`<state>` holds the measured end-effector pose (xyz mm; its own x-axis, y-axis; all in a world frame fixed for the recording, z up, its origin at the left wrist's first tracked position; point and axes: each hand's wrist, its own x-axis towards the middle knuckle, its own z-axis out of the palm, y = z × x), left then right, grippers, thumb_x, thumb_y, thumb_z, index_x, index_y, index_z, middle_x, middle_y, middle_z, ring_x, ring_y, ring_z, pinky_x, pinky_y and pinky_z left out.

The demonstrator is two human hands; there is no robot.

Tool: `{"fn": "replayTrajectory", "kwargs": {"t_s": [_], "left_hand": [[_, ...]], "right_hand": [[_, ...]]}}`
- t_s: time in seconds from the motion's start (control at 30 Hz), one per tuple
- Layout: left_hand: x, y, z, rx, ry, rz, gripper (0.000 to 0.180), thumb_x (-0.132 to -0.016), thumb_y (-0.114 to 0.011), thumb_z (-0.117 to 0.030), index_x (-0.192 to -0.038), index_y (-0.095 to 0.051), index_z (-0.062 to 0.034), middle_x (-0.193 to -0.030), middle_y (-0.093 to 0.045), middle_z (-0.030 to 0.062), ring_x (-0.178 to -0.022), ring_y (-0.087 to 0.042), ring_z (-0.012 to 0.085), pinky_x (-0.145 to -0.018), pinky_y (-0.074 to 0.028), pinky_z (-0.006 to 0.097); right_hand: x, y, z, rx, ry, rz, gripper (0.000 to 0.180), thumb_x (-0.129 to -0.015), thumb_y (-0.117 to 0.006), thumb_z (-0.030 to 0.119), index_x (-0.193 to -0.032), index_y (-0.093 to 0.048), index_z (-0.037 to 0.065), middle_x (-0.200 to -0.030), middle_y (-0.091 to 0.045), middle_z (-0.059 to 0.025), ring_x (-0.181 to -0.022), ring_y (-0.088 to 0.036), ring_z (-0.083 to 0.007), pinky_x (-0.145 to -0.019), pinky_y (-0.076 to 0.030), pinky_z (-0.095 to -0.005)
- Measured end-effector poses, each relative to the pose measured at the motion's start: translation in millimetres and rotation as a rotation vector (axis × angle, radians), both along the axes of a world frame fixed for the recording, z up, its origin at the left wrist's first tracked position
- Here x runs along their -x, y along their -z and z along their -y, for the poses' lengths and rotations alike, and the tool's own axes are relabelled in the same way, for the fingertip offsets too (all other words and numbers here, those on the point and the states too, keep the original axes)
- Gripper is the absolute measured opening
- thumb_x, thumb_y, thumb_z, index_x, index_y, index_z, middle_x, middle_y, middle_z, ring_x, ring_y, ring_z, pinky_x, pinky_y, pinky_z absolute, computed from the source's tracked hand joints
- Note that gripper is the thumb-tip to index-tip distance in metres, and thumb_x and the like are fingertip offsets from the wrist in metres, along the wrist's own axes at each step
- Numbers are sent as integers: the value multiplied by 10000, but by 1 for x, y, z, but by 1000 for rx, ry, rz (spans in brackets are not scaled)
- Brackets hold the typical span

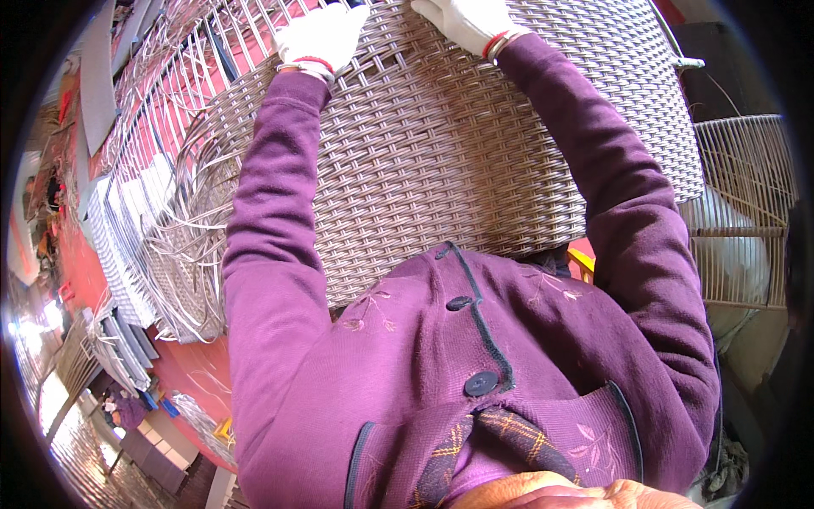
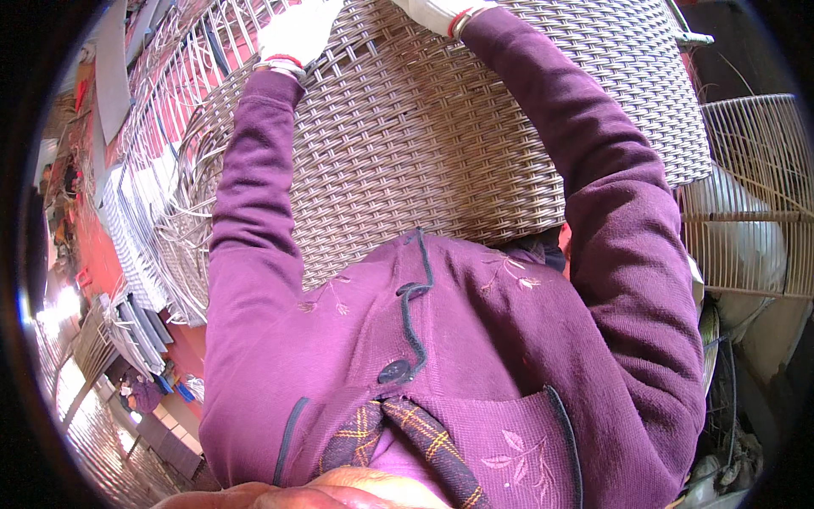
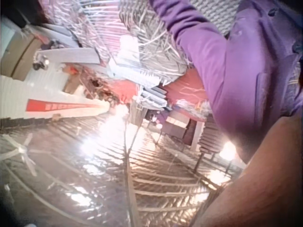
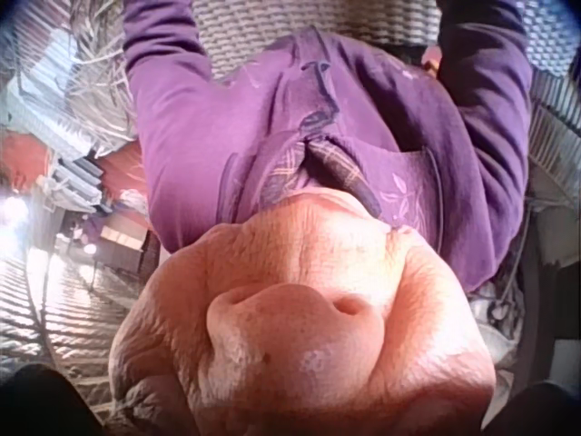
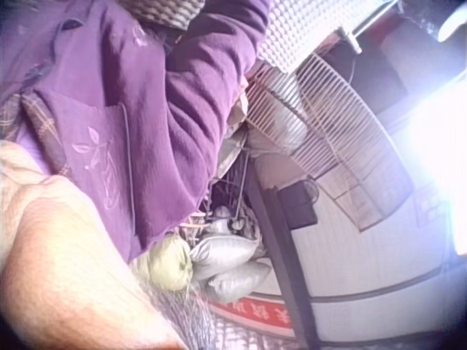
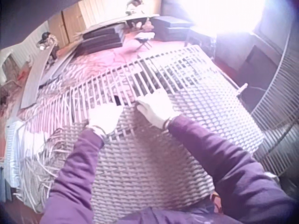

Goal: The person weaves a large flat basket using thin strips of material, interlacing them by hand. They use shears to trim excess strands and adjust the weave as they progress across the surface.

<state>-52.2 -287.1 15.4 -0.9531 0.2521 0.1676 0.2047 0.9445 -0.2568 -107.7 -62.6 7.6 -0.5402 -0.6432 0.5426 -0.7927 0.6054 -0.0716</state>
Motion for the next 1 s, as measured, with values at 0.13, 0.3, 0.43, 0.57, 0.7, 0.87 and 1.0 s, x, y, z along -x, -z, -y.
{"fn": "replayTrajectory", "kwargs": {"t_s": [0.13,0.3,0.43,0.57,0.7,0.87,1.0], "left_hand": [[-6,14,11,-118,-99,124,265,-1025,-525,-264,-1169,-740,-206,-1066,-756,72,-880,-750,276,-796,-587,445],[-20,29,15,2,11,-53,225,-1013,-526,-252,-1113,-722,-203,-977,-745,45,-843,-751,261,-762,-572,495],[-31,33,15,0,34,-34,214,-990,-538,-228,-1121,-703,-190,-986,-731,34,-846,-738,252,-633,-567,441],[-34,36,10,-5,20,-60,218,-998,-539,-251,-1110,-710,-178,-971,-731,31,-855,-730,250,-646,-558,431],[-38,45,0,23,-56,-92,327,-1037,-490,-373,-1091,-716,-142,-917,-732,76,-875,-707,301,-734,-541,479],[-57,49,-23,-238,64,-561,267,-899,-684,-315,-1082,-716,-123,-1026,-702,70,-974,-641,276,-940,-436,486],[-62,56,-73,-526,249,-441,166,-855,-666,-202,-997,-716,-130,-895,-657,59,-858,-620,274,-758,-453,449]], "right_hand": [[1,1,2,88,-6,17,126,-889,-675,242,-892,-695,117,-707,-661,-140,-664,-638,-373,-656,-456,-517],[-7,-1,3,118,-8,45,116,-881,-686,221,-895,-696,107,-692,-650,-140,-662,-625,-367,-672,-450,-503],[-16,-3,-1,117,11,45,99,-877,-684,207,-884,-688,108,-689,-640,-143,-669,-612,-367,-679,-437,-497],[-19,-4,-1,86,12,97,88,-876,-680,198,-869,-670,111,-680,-621,-147,-673,-610,-369,-671,-434,-505],[-18,-6,-21,189,-147,68,165,-848,-678,100,-1006,-671,52,-872,-674,-156,-840,-637,-395,-815,-483,-489],[-32,-12,-70,226,-136,6,203,-818,-620,5,-993,-715,45,-935,-687,-156,-927,-648,-371,-840,-500,-470],[-52,4,-85,124,-122,99,183,-834,-600,81,-973,-717,61,-881,-666,-150,-878,-626,-357,-789,-481,-460]]}}
